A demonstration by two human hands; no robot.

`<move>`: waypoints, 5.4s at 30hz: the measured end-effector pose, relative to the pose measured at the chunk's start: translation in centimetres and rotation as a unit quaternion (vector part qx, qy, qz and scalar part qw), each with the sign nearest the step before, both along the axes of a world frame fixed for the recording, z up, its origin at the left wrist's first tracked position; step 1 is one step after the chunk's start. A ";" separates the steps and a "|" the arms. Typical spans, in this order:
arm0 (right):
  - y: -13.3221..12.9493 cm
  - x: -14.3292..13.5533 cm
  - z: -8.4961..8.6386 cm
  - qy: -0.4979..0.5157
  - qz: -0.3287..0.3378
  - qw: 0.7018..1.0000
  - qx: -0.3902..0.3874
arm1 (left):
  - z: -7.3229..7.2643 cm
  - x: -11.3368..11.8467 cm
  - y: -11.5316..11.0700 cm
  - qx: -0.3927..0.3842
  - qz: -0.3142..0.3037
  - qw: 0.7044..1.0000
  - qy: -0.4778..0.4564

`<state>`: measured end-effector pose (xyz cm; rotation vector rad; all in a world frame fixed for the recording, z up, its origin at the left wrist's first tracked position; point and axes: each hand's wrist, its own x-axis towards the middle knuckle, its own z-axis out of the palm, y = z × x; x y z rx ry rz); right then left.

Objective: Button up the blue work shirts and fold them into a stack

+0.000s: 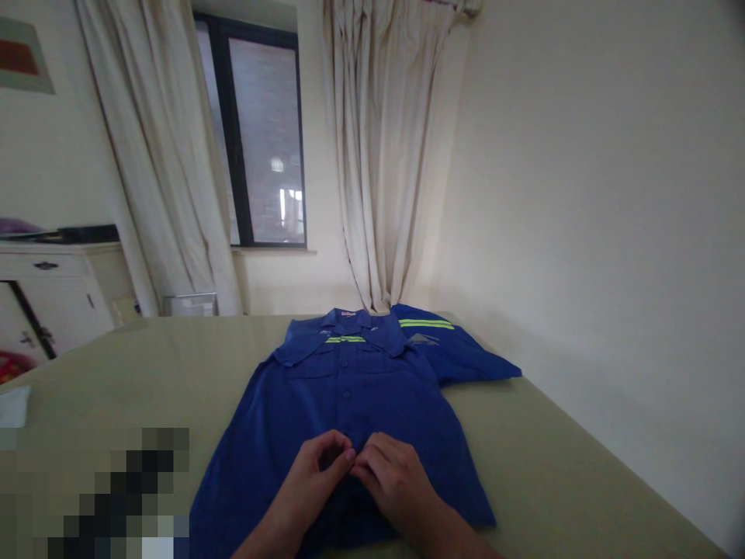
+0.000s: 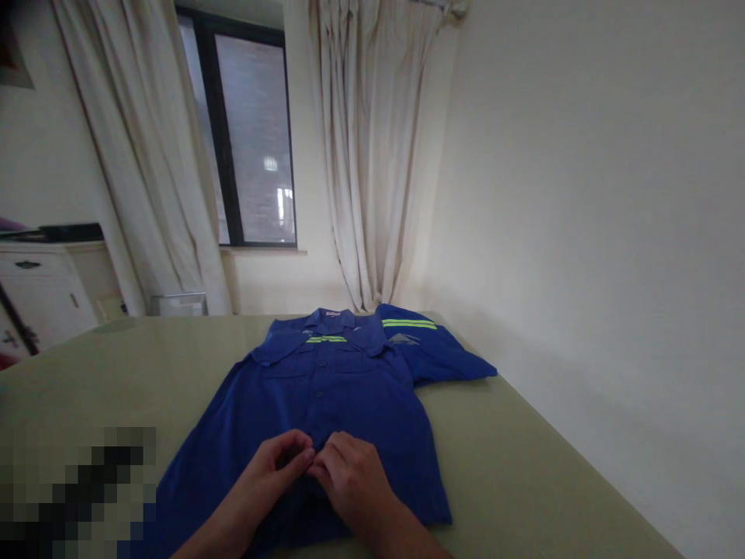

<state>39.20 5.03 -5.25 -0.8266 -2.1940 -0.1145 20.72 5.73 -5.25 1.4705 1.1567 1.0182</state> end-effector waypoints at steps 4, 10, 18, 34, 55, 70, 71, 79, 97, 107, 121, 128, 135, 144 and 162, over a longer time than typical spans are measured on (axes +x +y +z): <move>0.0 -0.1 0.0 0.023 -0.027 0.999 0.027 | 0.9 0.4 -0.5 -0.073 -0.007 0.993 -0.089; 0.0 0.3 0.5 0.022 -0.028 0.998 0.048 | 1.2 0.9 -1.4 -0.128 0.030 0.980 -0.152; 0.5 0.4 0.3 0.155 -0.039 0.964 -0.213 | 0.3 -0.7 -1.6 -0.230 0.002 0.941 -0.247; 0.7 1.7 0.3 0.256 0.026 0.884 -0.389 | 0.9 0.6 -1.7 -0.074 0.002 0.991 -0.112; 0.2 1.7 0.6 0.199 0.029 0.912 -0.357 | 1.2 0.0 -1.3 0.055 -0.062 0.997 0.007; 1.3 1.8 1.8 0.120 0.033 0.954 -0.272 | 4.0 -4.6 -1.2 -0.082 -0.250 0.960 0.090; 1.2 1.5 1.5 0.075 0.032 0.958 -0.274 | 3.8 -4.6 -1.1 -0.099 -0.238 0.964 0.070; 2.0 0.0 1.0 -0.088 -0.069 0.965 -0.236 | 1.1 -3.3 1.3 -0.115 -0.134 0.982 0.068; 2.5 -0.9 0.4 -0.063 -0.041 0.993 -0.086 | -0.4 -1.0 2.5 -0.148 0.050 0.987 -0.036; 2.6 -1.0 -0.3 -0.012 -0.052 0.990 -0.129 | -0.2 -0.1 2.0 0.031 0.091 0.995 0.024; 3.7 -0.7 -1.3 0.071 -0.049 0.984 -0.156 | -0.3 0.0 1.7 -0.106 0.024 0.984 -0.139; 3.1 -0.4 0.0 0.057 0.015 0.977 -0.204 | -1.1 0.1 2.3 -0.108 0.099 0.977 -0.153; 3.1 -0.6 -0.4 0.039 -0.054 0.985 -0.160 | -1.0 0.2 1.8 -0.070 0.080 0.990 -0.089; 3.2 -1.0 -0.7 -0.031 -0.095 0.987 -0.130 | -1.0 0.7 1.2 0.017 0.064 0.998 0.011; 3.9 -0.8 2.3 -0.058 -0.139 0.948 -0.280 | 1.6 -1.6 -0.1 0.100 -0.086 0.935 0.329</move>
